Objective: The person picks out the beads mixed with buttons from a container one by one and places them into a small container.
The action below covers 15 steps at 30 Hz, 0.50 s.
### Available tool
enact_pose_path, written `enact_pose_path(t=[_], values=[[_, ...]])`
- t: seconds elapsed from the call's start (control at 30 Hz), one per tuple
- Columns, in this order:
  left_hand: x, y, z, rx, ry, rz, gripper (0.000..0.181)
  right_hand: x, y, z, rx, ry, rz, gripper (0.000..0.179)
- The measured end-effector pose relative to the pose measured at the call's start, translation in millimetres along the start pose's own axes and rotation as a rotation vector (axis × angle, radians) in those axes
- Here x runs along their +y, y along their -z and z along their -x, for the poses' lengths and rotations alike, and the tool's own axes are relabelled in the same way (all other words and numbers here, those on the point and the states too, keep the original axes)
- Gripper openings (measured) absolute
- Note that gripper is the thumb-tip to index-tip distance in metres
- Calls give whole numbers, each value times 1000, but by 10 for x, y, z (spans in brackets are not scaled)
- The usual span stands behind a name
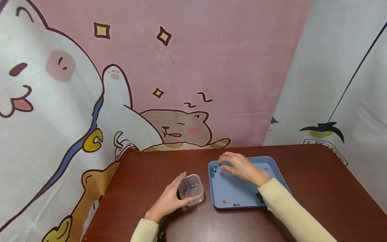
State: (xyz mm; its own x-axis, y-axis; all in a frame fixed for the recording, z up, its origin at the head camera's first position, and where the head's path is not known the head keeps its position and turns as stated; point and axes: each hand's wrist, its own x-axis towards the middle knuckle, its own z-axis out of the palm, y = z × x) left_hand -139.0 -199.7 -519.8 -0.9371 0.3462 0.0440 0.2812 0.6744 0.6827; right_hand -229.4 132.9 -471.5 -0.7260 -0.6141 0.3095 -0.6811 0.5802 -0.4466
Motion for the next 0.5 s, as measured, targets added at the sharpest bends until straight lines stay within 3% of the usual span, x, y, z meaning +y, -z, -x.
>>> enact_pose_path(t=[0.5], values=[[7, 3, -1, -1, 3, -1, 102, -333, 102, 56, 96, 3, -103, 19]])
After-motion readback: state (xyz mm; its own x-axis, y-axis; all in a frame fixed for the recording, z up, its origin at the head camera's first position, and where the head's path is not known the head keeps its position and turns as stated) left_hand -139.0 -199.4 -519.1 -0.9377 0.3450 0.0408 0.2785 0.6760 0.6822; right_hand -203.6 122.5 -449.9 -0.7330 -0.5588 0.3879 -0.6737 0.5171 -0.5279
